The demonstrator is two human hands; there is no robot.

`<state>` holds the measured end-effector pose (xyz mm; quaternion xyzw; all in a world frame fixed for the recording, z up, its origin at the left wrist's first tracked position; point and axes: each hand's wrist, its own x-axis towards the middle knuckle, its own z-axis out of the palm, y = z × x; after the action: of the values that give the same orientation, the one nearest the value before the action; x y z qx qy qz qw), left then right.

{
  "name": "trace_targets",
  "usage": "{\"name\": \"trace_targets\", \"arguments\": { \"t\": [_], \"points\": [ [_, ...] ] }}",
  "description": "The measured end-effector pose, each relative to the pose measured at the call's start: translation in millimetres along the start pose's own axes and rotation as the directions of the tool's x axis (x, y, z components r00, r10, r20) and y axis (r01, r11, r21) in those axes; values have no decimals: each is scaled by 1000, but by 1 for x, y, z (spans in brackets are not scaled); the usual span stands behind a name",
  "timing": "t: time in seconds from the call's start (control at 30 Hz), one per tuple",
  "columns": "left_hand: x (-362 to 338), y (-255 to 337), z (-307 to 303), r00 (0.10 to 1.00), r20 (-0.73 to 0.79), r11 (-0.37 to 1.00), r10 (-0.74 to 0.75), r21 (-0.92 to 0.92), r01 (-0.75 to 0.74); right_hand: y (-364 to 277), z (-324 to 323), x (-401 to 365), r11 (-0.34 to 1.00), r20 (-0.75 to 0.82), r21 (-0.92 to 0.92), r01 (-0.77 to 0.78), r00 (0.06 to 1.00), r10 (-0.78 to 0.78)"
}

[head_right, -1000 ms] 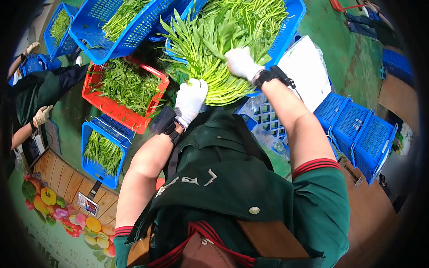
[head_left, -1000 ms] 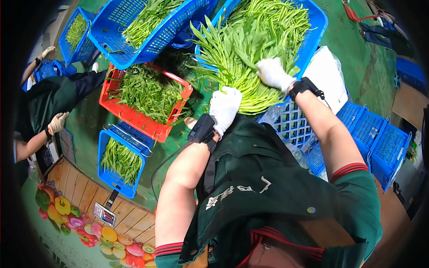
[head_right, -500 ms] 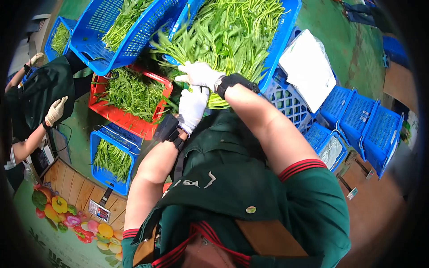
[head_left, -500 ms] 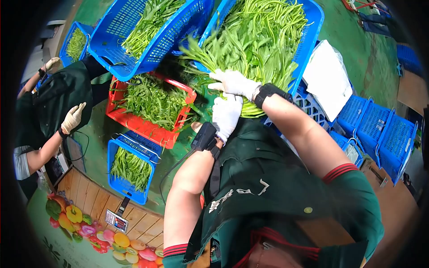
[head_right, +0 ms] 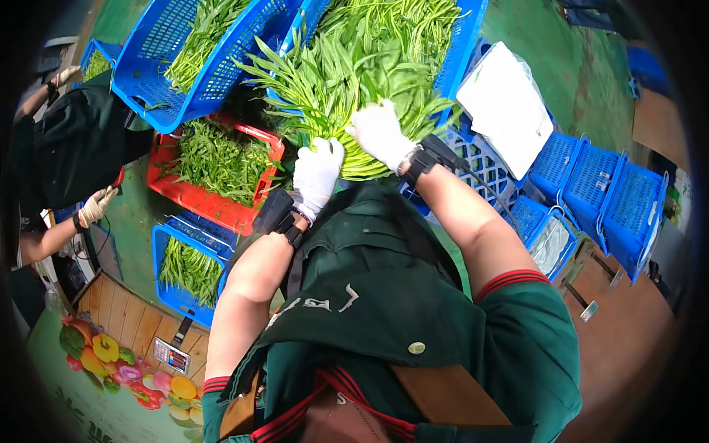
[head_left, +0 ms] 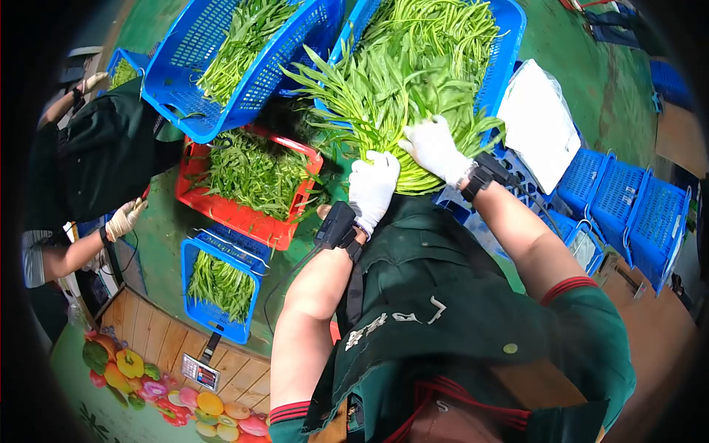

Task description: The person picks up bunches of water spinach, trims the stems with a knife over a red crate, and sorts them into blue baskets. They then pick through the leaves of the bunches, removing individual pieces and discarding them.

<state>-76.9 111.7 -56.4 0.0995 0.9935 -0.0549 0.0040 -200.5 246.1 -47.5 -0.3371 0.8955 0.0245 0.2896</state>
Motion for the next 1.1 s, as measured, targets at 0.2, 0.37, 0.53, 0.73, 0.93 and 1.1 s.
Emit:
{"name": "trace_targets", "arguments": {
  "t": [0.2, 0.37, 0.53, 0.73, 0.93, 1.1],
  "points": [
    [2, -2, -4, 1000, 24, 999, -4, -33, 5, 11, 56, 45, 784, -400, 605, 138, 904, 149],
    [2, -1, -4, 999, 32, 1000, 3, -1, -3, 30, 64, 66, 659, -78, 728, -190, 932, 355],
    [3, -2, -6, 999, 40, 1000, -26, -4, 26, 8, 37, 84, 778, 75, 463, -425, 893, 444],
    [2, -2, -7, 998, 53, 999, -40, -5, 41, 22, 72, 88, 738, -182, 653, -171, 910, 372],
    [2, -1, -2, 999, 18, 1000, -29, 1, 29, 30, 37, 39, 643, -199, 764, -57, 927, 319],
    [2, -1, -4, 999, 20, 999, -27, 37, 27, 27, 23, 22, 872, -156, 489, 18, 985, 67]
  ]
}}
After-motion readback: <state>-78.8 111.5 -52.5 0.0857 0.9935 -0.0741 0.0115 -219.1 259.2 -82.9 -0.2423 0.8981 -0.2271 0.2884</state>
